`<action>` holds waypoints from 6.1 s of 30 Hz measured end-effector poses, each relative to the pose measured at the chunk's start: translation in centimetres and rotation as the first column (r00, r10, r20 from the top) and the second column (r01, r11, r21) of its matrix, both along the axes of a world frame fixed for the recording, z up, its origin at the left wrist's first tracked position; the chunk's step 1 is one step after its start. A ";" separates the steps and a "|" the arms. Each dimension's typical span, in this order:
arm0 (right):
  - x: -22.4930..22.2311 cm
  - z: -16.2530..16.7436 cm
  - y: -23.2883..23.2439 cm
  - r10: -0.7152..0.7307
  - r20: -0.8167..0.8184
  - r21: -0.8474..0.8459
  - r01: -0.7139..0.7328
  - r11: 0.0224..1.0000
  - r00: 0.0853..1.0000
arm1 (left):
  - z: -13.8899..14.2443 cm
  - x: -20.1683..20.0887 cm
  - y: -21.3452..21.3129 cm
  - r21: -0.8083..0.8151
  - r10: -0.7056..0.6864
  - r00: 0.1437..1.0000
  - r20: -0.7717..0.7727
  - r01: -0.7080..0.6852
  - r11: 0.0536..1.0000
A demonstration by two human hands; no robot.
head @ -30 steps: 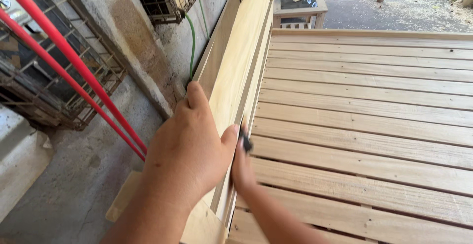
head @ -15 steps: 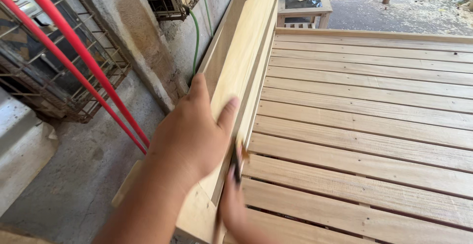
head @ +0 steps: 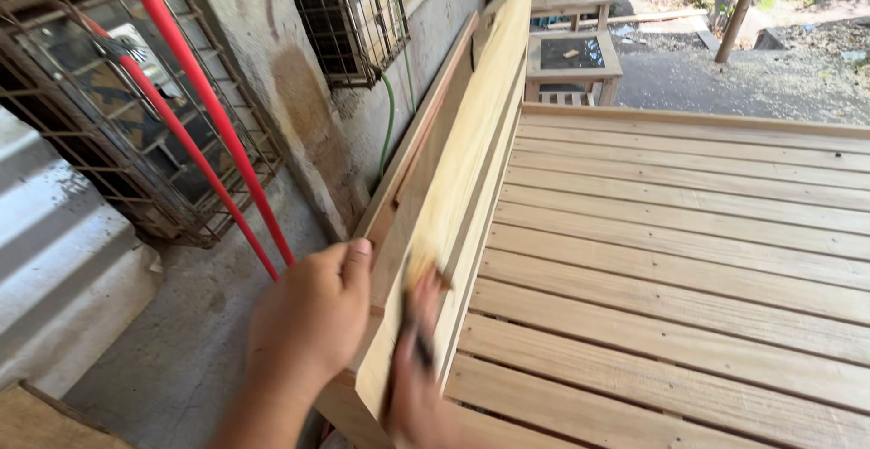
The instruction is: The person sands a slatted wooden bench frame by hand, rubbing sandpaper along the top rails, corner blocks, and seat slats, working around the frame section by section to smooth the wood surfaces.
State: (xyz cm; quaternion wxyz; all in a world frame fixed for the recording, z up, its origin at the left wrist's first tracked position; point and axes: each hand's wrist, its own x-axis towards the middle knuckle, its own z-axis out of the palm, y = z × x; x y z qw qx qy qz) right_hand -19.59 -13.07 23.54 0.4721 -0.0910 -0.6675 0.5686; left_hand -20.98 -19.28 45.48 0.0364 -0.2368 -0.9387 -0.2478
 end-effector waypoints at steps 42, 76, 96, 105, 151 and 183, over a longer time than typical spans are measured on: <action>-0.3 2.3 12.1 0.594 -0.535 -0.441 -0.798 0.410 0.601 | -0.1 -0.2 0.8 -0.095 0.096 0.995 0.034 -0.092 0.991; -13.0 3.7 21.3 0.318 -0.154 -0.979 -0.187 0.077 0.935 | 0.9 -1.3 5.9 -0.106 -0.017 0.961 0.275 0.047 0.993; -11.6 6.1 19.8 0.239 0.048 -0.921 -0.049 0.386 0.970 | 2.3 -0.1 6.2 -0.134 -0.032 0.977 0.211 0.061 0.989; -15.7 4.9 25.9 0.269 0.011 -0.888 -0.115 0.445 0.963 | 0.8 -1.1 6.3 -0.072 -0.059 0.979 0.194 0.074 0.995; -8.9 2.0 14.7 0.237 -0.131 -0.842 -0.234 0.486 0.963 | 1.1 -0.7 6.1 -0.083 -0.141 0.982 0.128 0.152 0.985; -15.1 3.1 25.0 0.186 -0.053 -0.841 -0.144 0.521 0.981 | 1.6 -0.7 6.1 -0.163 -0.108 0.979 0.174 0.137 0.977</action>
